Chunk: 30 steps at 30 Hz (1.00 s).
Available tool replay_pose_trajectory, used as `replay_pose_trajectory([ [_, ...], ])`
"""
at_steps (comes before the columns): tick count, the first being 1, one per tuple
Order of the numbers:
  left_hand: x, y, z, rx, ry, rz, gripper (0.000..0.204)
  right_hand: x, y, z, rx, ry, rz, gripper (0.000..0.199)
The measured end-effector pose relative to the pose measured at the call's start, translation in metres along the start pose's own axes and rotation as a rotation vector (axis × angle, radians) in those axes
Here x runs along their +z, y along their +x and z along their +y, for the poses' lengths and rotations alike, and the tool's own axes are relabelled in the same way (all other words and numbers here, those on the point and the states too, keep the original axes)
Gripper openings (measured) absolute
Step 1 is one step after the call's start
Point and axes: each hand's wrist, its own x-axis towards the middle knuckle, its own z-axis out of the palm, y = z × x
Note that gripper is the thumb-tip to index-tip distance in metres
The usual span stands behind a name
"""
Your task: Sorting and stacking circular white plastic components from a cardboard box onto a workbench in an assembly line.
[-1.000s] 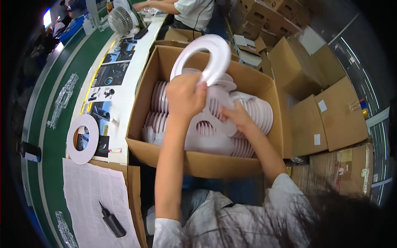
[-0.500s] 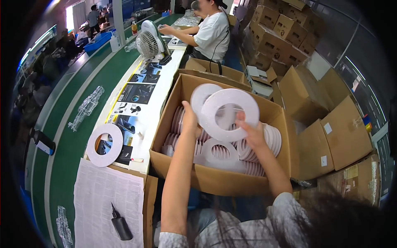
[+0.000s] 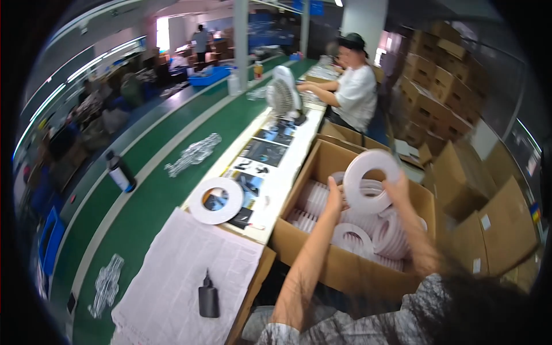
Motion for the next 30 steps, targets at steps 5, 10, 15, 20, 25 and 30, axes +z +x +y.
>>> replay_pose_trajectory([
  [5,-0.009,0.007,0.001,0.132,-0.170,0.111,0.080,0.108,0.079,-0.170,-0.067,0.324,-0.334,0.038],
  [10,0.000,-0.029,0.012,0.481,1.381,0.098,0.041,0.296,0.056,-0.215,-0.143,-0.209,-0.884,0.054],
  [15,-0.008,-0.020,-0.017,0.546,1.379,0.193,0.032,0.430,0.015,-0.188,-0.309,-0.547,-1.120,0.065],
  [20,-0.010,-0.023,-0.011,0.469,1.401,0.164,0.032,0.461,-0.001,-0.157,-0.347,-0.660,-1.140,0.071],
  [25,-0.012,-0.027,-0.006,0.393,1.419,0.088,0.031,0.461,-0.019,-0.158,-0.353,-0.671,-1.138,0.082],
  [30,-0.023,-0.031,0.004,0.326,1.414,-0.012,0.030,0.474,-0.041,-0.172,-0.422,-0.695,-1.092,0.056],
])
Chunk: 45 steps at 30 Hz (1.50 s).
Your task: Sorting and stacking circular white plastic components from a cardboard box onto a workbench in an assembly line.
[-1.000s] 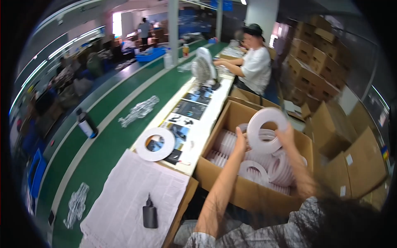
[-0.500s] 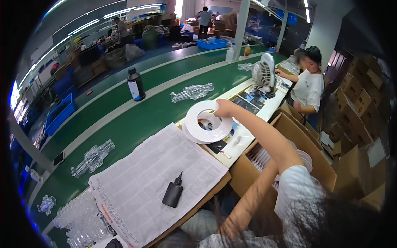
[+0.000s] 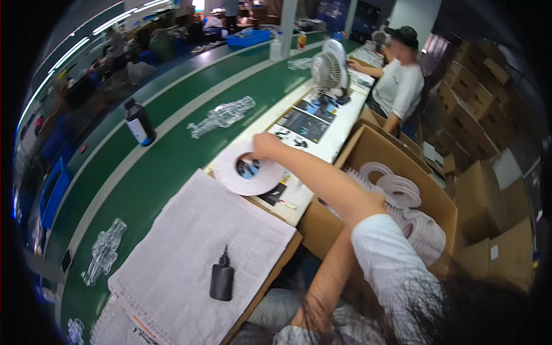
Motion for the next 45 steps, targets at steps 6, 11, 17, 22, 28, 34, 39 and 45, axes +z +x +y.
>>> replay_pose_trajectory([
  [6,0.019,0.014,0.009,0.081,-0.005,-0.132,0.028,0.001,0.011,0.004,0.021,-0.073,0.193,0.055],
  [11,0.009,0.016,-0.004,-0.017,0.043,-0.315,0.031,-0.041,-0.021,-0.034,-0.112,-0.103,-0.015,0.075],
  [17,0.058,0.021,-0.033,0.287,0.065,0.172,0.042,-0.094,-0.170,0.070,-0.636,0.376,0.373,0.058],
  [22,0.034,0.026,-0.001,-0.009,0.275,-0.504,0.037,-0.071,-0.356,0.188,0.065,0.789,0.373,0.036],
  [28,0.040,0.026,0.007,-0.104,0.384,-0.605,0.031,0.043,-0.419,0.257,0.526,0.180,-0.204,0.043],
  [34,0.034,0.019,-0.008,-0.154,0.370,-0.607,0.033,0.096,-0.413,0.257,0.475,0.168,-0.193,0.039],
  [39,0.037,0.028,-0.005,-0.195,0.351,-0.644,0.034,0.063,-0.395,0.284,0.592,0.022,0.102,0.025],
  [45,0.042,0.027,-0.012,-0.216,0.341,-0.659,0.033,0.024,-0.357,0.338,0.492,-0.502,0.541,0.018],
])
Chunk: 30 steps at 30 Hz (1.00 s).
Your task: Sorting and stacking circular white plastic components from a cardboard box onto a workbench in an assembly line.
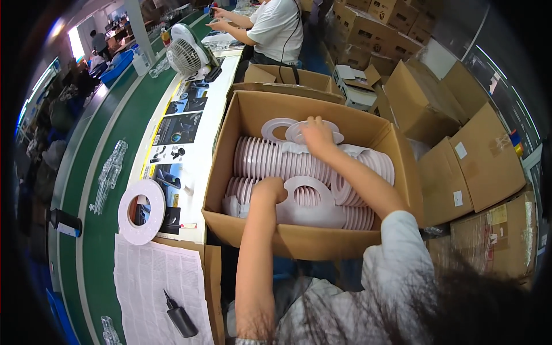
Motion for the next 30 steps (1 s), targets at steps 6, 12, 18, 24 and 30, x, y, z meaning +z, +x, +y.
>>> replay_pose_trajectory([
  [6,-0.007,-0.004,0.002,0.029,-0.030,0.006,0.033,0.029,0.002,0.052,0.056,-0.196,-0.356,0.008],
  [12,-0.012,-0.010,-0.001,-0.036,-0.017,-0.039,0.037,-0.037,0.005,0.051,0.102,-0.139,-0.298,0.009],
  [18,-0.033,-0.035,0.021,-0.005,-0.055,0.276,0.037,-0.136,-0.056,0.063,-0.153,0.002,0.330,0.014],
  [24,-0.053,0.014,0.018,0.296,-0.678,0.653,0.054,-0.161,-0.090,0.032,-0.186,0.088,0.597,0.021],
  [30,-0.078,-0.001,0.054,0.335,-1.474,-0.018,0.042,-0.152,-0.106,0.023,-0.208,0.362,0.467,0.026],
])
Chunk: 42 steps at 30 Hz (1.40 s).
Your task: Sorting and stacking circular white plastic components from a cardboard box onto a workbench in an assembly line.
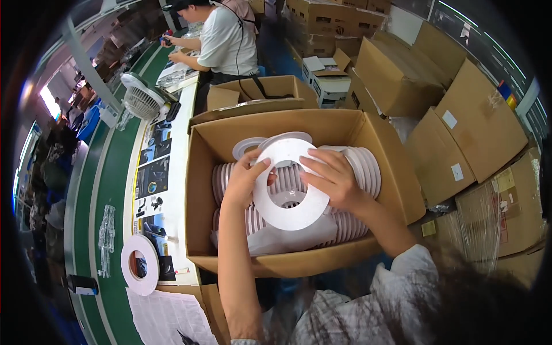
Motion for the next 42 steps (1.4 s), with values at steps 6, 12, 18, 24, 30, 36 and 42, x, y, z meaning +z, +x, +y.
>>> replay_pose_trajectory([
  [6,-0.004,-0.002,-0.010,0.139,-0.104,0.147,0.044,0.025,-0.008,-0.005,0.723,0.630,0.123,0.095],
  [12,-0.005,0.006,-0.019,0.256,-0.286,0.272,0.023,0.055,-0.031,0.000,0.867,1.899,-0.090,0.092],
  [18,0.025,0.021,-0.021,0.027,-0.441,0.065,0.047,0.047,-0.025,0.001,1.111,1.473,0.197,0.041],
  [24,-0.031,0.086,-0.073,0.056,1.320,0.202,0.055,0.035,-0.026,0.015,1.054,1.190,0.331,0.026],
  [30,-0.060,0.090,-0.121,-0.345,1.371,-0.056,0.054,0.022,-0.022,0.013,1.155,1.119,0.346,0.029],
  [36,-0.053,0.098,-0.138,-0.446,1.349,-0.151,0.063,0.014,-0.023,0.014,1.160,1.123,0.317,0.029],
  [42,-0.039,0.095,-0.108,-0.418,1.171,-0.086,0.060,0.007,-0.022,0.017,1.169,1.143,0.308,0.031],
])
